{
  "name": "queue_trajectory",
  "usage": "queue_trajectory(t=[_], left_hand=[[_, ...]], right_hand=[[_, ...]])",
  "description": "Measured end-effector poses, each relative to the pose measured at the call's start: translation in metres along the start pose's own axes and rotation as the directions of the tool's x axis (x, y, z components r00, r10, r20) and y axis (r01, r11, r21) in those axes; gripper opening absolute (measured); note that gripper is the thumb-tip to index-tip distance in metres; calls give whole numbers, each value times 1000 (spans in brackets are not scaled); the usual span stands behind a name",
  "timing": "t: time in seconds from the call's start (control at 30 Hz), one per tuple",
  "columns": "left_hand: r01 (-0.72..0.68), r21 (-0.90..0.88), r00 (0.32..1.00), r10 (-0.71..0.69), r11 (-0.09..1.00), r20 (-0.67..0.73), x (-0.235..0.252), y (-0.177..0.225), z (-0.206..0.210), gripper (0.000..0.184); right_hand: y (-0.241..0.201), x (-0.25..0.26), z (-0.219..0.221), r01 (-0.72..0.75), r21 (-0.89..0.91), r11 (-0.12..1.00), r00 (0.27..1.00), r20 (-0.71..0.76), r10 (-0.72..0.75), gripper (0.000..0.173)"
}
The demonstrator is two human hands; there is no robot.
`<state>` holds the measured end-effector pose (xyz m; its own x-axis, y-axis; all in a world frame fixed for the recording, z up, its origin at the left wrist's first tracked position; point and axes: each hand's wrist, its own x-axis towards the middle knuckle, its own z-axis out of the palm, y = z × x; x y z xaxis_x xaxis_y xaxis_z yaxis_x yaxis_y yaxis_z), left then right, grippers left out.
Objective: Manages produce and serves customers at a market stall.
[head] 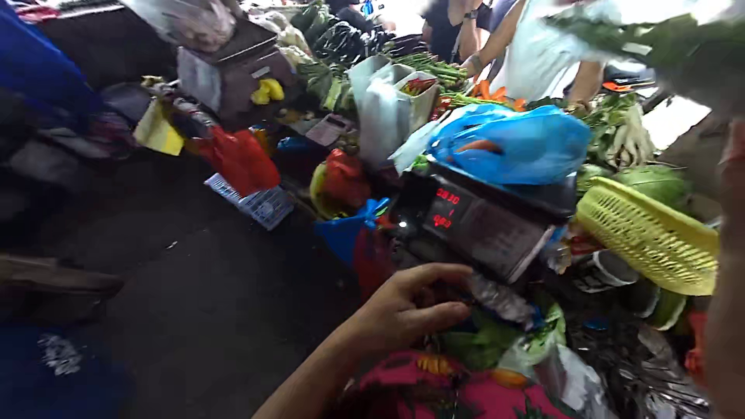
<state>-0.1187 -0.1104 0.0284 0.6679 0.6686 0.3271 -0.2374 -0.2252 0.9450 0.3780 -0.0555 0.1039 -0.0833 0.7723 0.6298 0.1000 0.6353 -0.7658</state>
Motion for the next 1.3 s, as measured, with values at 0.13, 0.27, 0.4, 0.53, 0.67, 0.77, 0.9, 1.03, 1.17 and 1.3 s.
queue_trajectory(t=[0.13,0.27,0.4,0.53,0.67,0.77,0.9,1.03,1.17,1.3], left_hand=[[49,-256,980,-97,965,-175,-56,18,-36,61],[21,-433,651,-341,901,-678,-111,36,-91,26],[197,210,726,2,958,-688,-148,28,-150,20],[142,482,900,90,865,-426,-130,9,-172,32],[17,281,932,87,959,-352,-88,-4,-230,63],[186,471,910,29,862,-413,-49,-16,-294,50],[343,714,930,-113,611,-350,27,-65,-350,47],[371,731,929,-219,572,-299,87,-119,-377,32],[483,385,870,-379,787,-316,87,-98,-409,43],[520,95,850,-502,849,-162,71,-103,-437,34]], right_hand=[[-39,-76,272,-338,364,868,912,-101,397,26],[2,-79,399,-316,334,888,895,414,163,38],[22,-60,466,-187,-184,965,821,511,256,86],[43,-52,541,-175,-346,922,770,536,347,69],[74,-14,547,-343,-425,838,810,318,493,39],[107,35,521,-222,-310,924,975,-60,214,29],[112,84,493,-210,-279,937,907,-413,80,36],[138,109,521,-188,209,960,680,-677,281,25],[183,128,557,-224,479,849,554,-654,515,40],[236,129,593,-458,294,839,604,-589,536,37]])
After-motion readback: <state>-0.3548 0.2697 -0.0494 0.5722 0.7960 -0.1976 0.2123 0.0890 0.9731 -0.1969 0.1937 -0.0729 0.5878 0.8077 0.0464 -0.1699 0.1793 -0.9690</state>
